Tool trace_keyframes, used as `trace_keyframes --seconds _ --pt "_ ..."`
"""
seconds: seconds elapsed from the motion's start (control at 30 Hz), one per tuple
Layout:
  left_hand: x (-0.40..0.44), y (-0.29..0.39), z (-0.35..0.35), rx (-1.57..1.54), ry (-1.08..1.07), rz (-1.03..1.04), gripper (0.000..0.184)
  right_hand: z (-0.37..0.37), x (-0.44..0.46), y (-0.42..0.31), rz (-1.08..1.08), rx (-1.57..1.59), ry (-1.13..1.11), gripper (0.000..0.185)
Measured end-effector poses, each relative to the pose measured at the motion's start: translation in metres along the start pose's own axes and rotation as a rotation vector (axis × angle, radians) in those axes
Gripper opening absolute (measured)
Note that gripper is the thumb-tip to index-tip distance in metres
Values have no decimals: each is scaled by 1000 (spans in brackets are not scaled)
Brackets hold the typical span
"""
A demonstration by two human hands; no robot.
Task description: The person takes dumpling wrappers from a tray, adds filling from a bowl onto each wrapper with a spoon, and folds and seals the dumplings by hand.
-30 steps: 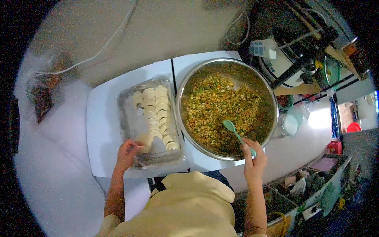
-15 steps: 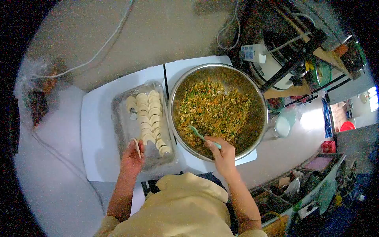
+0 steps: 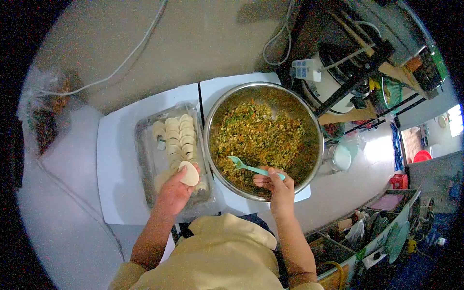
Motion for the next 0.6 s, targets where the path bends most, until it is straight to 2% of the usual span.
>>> trace_keyframes --seconds 0.1,0.17,0.23,0.37,0.47,0.57,0.6 --pt "6 -5 11 23 -23 22 39 -2 -3 -8 -14 55 52 31" --pt "15 -13 11 52 -154 -13 43 -5 -6 -13 -29 78 73 30" --pt "18 -18 24 65 -168 -50 42 -8 -10 -18 -96 159 43 32" --pt "25 -29 57 78 -226 -122 42 -6 -26 -34 -168 102 47 32" --pt "24 -31 85 33 -245 -162 37 -5 -39 -35 -265 17 18 31" --pt "33 -38 96 -6 -227 -139 38 -4 -54 -27 -524 -443 -94 31" --pt "38 -41 96 -4 -230 -143 38 -3 -55 -26 -525 -443 -89 31"
Point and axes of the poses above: each hand's wrist, its own x-axis towards the middle knuckle, its own z-axis out of the palm, y = z × x, the point moved 2 cm from there along x, towards the middle knuckle, and after that the axes turned 4 degrees about x, right-handed, at the moved point
